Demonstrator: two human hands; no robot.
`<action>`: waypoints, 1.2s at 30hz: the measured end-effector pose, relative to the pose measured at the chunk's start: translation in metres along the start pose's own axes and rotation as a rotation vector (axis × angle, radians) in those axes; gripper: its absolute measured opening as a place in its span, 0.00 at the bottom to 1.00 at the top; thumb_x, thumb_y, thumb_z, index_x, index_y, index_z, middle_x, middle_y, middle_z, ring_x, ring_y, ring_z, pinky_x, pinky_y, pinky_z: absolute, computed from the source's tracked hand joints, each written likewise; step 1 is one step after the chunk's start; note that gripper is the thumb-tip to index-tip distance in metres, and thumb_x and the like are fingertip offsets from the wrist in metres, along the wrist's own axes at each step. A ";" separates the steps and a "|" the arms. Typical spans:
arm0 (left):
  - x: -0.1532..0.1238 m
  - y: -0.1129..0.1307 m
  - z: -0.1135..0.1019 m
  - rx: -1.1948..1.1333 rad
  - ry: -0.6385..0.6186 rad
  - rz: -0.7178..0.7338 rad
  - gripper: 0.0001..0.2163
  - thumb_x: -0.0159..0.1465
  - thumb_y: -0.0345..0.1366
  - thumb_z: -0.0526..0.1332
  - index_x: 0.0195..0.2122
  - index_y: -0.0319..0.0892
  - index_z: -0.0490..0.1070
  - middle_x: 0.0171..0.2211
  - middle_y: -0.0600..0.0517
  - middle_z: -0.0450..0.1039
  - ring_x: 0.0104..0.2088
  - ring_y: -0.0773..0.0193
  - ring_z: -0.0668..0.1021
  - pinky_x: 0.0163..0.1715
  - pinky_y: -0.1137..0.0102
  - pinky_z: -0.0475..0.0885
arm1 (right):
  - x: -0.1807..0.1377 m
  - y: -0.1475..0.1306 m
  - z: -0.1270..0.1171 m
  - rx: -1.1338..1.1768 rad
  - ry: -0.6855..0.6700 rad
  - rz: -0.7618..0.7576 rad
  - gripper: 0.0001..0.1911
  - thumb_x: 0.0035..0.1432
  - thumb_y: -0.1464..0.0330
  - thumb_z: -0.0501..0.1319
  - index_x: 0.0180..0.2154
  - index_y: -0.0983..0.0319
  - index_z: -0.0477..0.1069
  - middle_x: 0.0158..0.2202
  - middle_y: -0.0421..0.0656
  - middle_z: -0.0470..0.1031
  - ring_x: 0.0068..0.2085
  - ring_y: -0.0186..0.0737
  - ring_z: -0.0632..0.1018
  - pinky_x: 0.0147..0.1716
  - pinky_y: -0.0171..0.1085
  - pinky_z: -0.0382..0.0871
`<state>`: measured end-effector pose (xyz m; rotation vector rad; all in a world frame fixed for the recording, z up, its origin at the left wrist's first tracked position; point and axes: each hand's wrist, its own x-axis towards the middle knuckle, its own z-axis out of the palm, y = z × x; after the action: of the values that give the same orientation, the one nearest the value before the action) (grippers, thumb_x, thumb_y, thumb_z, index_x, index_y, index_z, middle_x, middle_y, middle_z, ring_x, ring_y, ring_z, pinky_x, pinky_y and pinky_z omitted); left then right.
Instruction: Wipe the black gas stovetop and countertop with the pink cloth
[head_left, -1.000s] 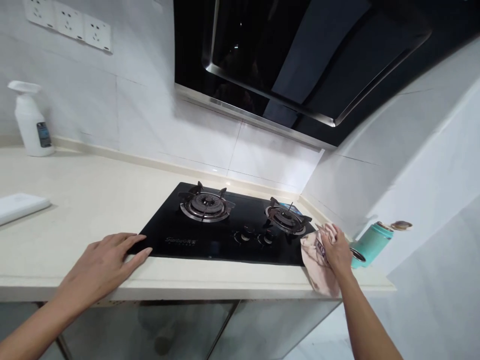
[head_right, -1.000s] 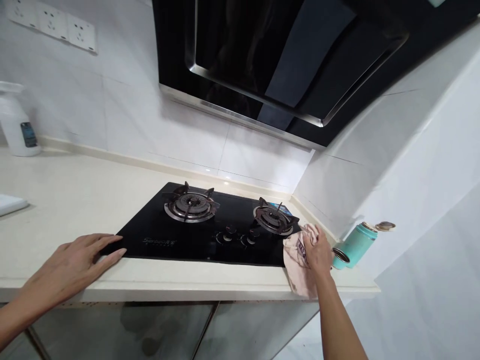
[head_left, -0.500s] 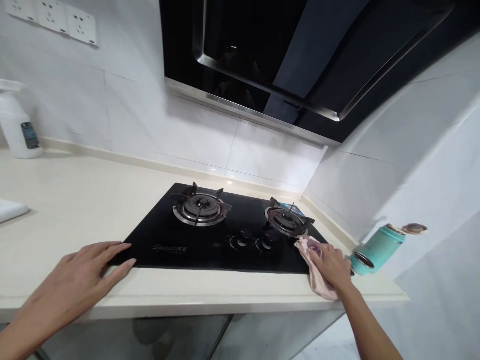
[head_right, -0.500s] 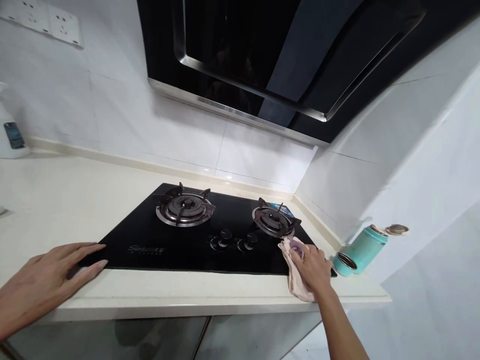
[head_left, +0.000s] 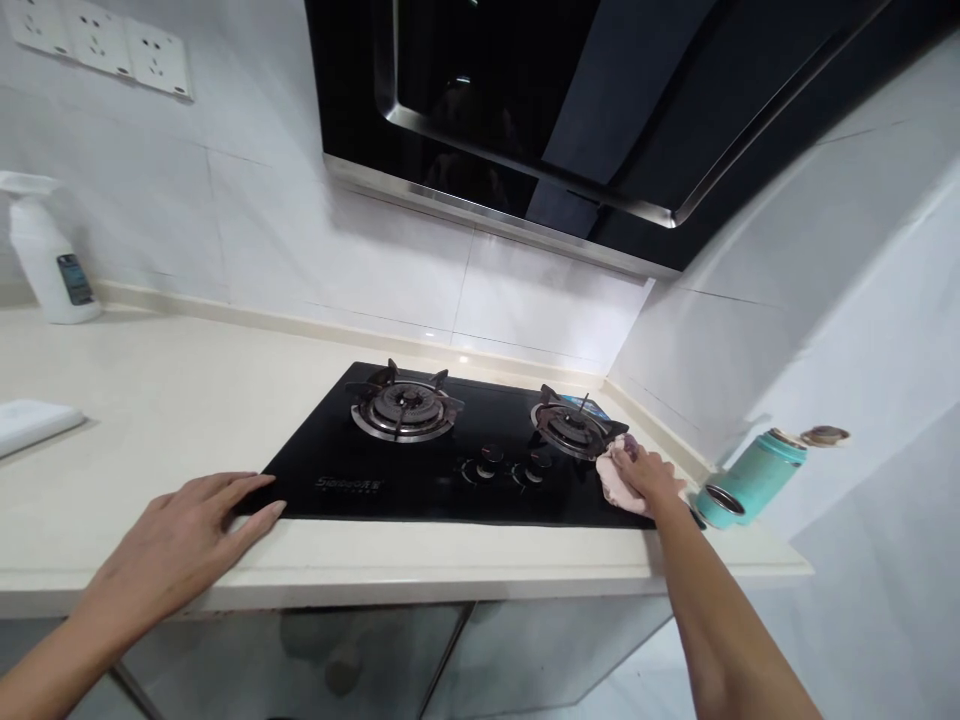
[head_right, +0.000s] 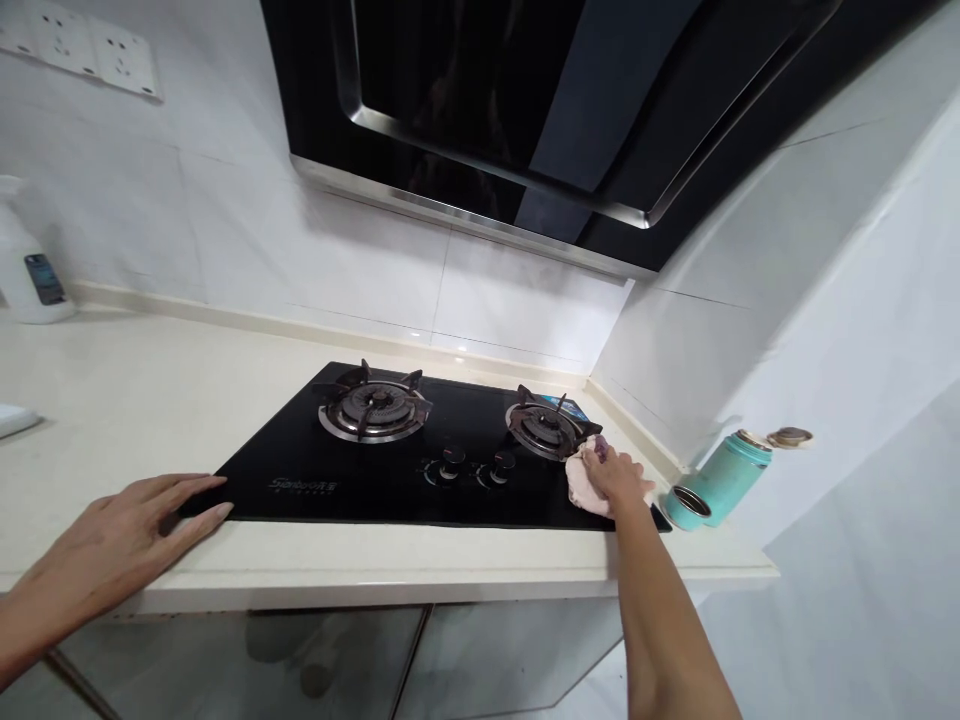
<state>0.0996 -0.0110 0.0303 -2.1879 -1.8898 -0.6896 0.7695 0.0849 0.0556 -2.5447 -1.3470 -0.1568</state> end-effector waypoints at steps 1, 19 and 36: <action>0.000 0.000 0.001 0.012 0.005 0.010 0.31 0.66 0.56 0.48 0.56 0.46 0.80 0.57 0.41 0.81 0.58 0.40 0.79 0.54 0.48 0.74 | -0.005 0.004 -0.002 -0.002 -0.014 -0.038 0.33 0.70 0.44 0.50 0.64 0.57 0.72 0.61 0.57 0.73 0.61 0.62 0.72 0.60 0.61 0.60; -0.005 0.008 0.001 -0.028 0.007 -0.020 0.33 0.68 0.58 0.48 0.59 0.39 0.78 0.59 0.38 0.78 0.62 0.42 0.75 0.58 0.48 0.69 | -0.188 -0.056 0.004 0.087 0.276 -0.788 0.19 0.63 0.62 0.61 0.55 0.53 0.77 0.54 0.49 0.76 0.52 0.53 0.73 0.50 0.48 0.59; -0.006 0.017 -0.008 -0.050 0.027 -0.057 0.29 0.67 0.57 0.50 0.56 0.44 0.79 0.57 0.41 0.80 0.61 0.43 0.78 0.57 0.52 0.71 | -0.293 -0.249 -0.008 0.350 0.100 -1.202 0.25 0.63 0.59 0.66 0.61 0.51 0.69 0.59 0.47 0.70 0.55 0.53 0.68 0.57 0.53 0.57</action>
<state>0.1138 -0.0225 0.0373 -2.1498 -1.9494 -0.7805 0.3992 -0.0168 0.0444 -1.1615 -2.3820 -0.2224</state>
